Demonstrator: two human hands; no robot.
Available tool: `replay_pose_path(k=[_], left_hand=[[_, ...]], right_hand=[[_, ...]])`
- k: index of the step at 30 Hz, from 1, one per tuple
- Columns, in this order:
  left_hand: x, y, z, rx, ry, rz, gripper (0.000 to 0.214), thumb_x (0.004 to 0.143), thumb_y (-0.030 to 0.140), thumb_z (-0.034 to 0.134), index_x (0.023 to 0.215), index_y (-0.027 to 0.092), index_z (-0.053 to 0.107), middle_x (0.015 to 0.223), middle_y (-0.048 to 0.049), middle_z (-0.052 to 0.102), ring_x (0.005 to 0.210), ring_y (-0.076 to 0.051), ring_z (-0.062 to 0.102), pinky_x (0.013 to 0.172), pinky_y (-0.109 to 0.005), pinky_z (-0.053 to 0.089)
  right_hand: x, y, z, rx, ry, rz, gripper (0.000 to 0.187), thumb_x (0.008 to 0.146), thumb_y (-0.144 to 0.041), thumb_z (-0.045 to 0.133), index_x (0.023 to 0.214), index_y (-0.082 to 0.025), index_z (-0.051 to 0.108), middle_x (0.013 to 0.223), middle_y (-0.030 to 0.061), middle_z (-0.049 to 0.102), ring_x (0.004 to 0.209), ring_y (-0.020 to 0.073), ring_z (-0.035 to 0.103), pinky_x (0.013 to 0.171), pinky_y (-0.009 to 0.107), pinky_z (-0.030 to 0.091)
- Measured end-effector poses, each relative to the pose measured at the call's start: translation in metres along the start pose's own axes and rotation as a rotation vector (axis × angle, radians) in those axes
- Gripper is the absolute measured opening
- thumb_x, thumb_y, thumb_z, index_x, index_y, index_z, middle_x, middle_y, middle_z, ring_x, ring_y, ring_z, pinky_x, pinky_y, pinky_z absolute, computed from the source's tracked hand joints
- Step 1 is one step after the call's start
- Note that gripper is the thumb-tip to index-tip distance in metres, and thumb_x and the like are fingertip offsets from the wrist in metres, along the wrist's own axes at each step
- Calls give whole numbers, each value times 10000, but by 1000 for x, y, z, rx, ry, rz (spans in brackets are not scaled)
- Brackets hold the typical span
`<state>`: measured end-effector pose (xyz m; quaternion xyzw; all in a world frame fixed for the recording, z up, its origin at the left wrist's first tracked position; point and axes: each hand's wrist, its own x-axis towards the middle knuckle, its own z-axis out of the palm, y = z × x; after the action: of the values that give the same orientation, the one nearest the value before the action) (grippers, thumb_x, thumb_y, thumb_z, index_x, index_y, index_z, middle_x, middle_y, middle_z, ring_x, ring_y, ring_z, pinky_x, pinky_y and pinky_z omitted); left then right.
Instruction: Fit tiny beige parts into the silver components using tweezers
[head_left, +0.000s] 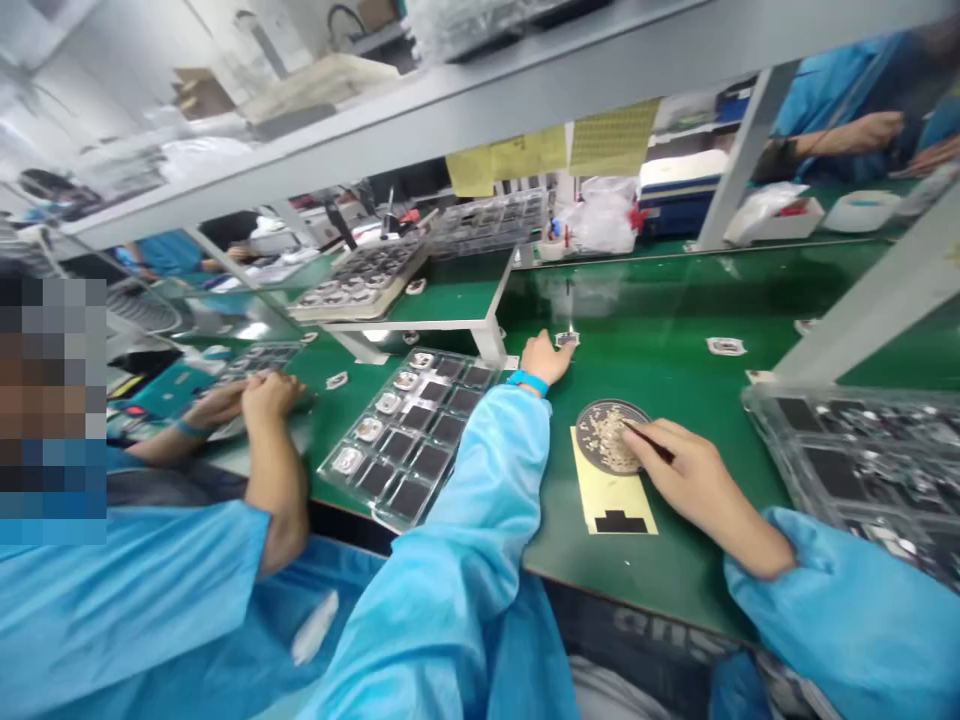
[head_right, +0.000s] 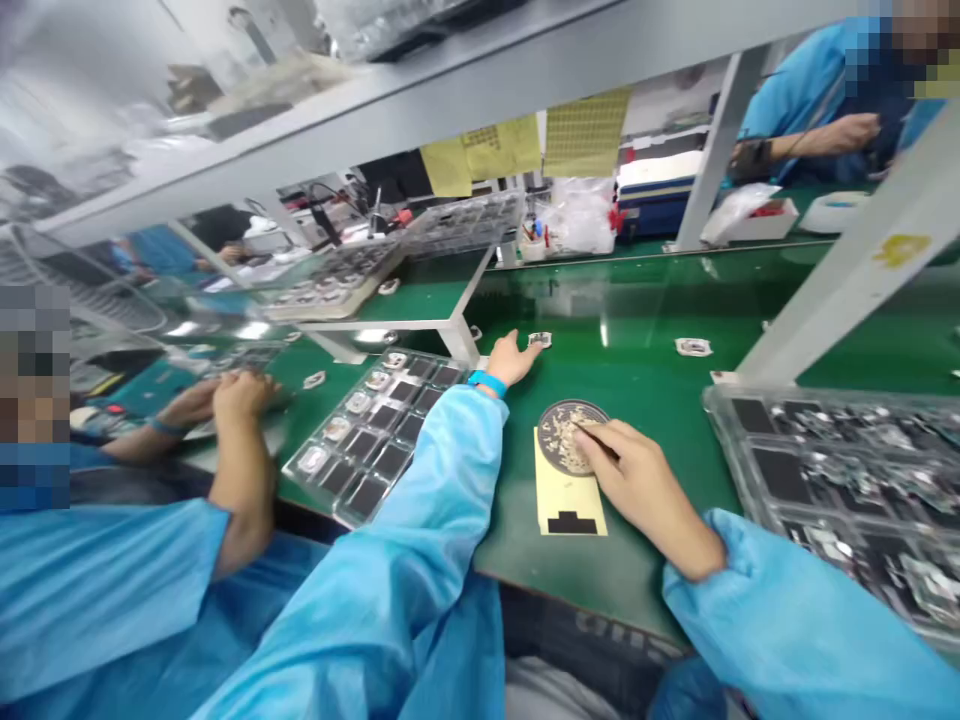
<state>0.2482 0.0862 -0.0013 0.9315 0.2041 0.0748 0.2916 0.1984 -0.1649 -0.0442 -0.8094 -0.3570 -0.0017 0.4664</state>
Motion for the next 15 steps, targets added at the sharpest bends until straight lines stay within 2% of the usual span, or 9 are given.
replay_pose_path(k=[2,4,5,7,9,11,13,15], left_hand=[[-33,0,-13,18,-4,50,657,953,461,594,1408,-10,544,1385,-286,565,1327,-336,527,1080,-368,392],[-76,-4,-34,40,-46,109,616,889,529,664,1321,89,655,1339,-209,627,1264,-331,577,1065,-369,412],[-95,-9,-49,65,-66,122,585,870,560,672,1257,124,701,1283,-189,664,1212,-345,608,1037,-396,430],[-118,-25,-83,206,-123,72,488,930,581,563,1138,182,754,1056,-143,742,1020,-329,684,904,-412,479],[-115,-50,-120,316,-80,-47,427,964,536,506,977,203,773,925,-122,744,886,-288,694,809,-379,483],[-91,-81,-151,391,18,-236,347,933,456,568,871,168,751,897,-145,731,876,-295,685,800,-371,478],[-62,-111,-171,412,101,-324,235,882,333,634,872,116,722,943,-194,722,951,-318,673,849,-384,466],[-40,-134,-179,394,141,-364,177,819,284,693,805,107,688,894,-195,717,936,-310,670,854,-379,464]], right_hand=[[-2,-4,-5,8,17,3,248,999,-391,566,954,-197,713,918,55,660,849,183,617,763,325,470],[-5,-8,-11,19,8,-28,253,1003,-376,556,873,-198,681,886,54,642,824,181,609,743,323,462],[-7,-10,-15,22,9,-51,260,1007,-370,545,852,-199,665,882,57,639,823,184,610,743,326,461],[-11,-12,-22,14,25,-80,285,1014,-379,522,838,-201,660,898,70,653,845,199,628,766,338,467],[-15,-11,-27,-6,67,-24,345,1009,-437,515,811,-205,678,849,72,674,807,207,650,741,342,481],[-16,-8,-29,3,80,128,428,998,-530,500,799,-206,698,711,57,660,669,191,640,642,326,486],[-15,-5,-28,78,54,286,508,985,-614,470,810,-195,697,600,42,621,549,168,604,550,300,475],[-11,-3,-25,238,2,358,525,966,-652,479,863,-177,679,631,54,648,542,161,620,552,287,511]])
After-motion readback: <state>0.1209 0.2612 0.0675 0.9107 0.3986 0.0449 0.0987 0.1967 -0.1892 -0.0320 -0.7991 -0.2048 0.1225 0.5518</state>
